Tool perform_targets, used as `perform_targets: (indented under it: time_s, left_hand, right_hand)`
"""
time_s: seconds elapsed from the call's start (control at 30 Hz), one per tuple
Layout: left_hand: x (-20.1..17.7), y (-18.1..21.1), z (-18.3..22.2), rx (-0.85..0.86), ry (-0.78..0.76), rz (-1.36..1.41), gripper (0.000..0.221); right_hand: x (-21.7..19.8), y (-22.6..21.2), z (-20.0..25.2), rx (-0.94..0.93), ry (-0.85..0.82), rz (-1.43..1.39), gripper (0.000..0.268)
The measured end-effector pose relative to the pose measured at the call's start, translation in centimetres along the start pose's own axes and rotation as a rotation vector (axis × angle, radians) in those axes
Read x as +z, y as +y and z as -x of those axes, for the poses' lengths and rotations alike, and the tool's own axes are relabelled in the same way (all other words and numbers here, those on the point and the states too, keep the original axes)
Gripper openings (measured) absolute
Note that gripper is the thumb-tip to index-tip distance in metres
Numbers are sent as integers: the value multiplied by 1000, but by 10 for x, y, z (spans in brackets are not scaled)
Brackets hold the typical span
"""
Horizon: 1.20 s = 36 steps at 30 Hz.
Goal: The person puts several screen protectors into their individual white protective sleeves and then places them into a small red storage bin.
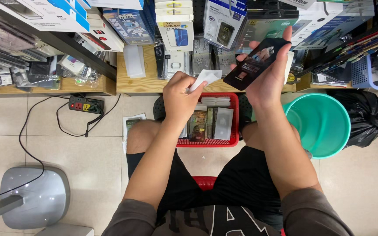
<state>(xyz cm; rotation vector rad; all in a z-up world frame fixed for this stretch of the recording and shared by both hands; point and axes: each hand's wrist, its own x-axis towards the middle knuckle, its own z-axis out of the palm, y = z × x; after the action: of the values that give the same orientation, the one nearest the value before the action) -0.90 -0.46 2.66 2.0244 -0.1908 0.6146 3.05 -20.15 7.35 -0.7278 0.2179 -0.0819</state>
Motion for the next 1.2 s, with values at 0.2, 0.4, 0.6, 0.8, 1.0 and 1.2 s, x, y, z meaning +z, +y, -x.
perform_targets:
  time_s: [0.2,0.4,0.6,0.8,1.0,1.2]
  left_hand:
    - [1,4,0,119,7,-102,27]
    - [7,0,2,234,-16,-132,23]
    - [8,5,4,264,-81,-197,23]
    - [10,3,5,295,-77,-245,21]
    - [14,1,7,291,-77,-253,19]
    - [10,13,4,269,-76,-174,18]
  right_hand:
    - [-5,4,-3,-30,40,111,81]
    - [-6,8,-6,-11,164,268,60]
    - [-4,9,-4,-46,151,350,49]
    - [0,7,0,-61,213,438,45]
    - [1,6,0,-89,238,457,43]
    - [-12,22,1,-307,7,591,35]
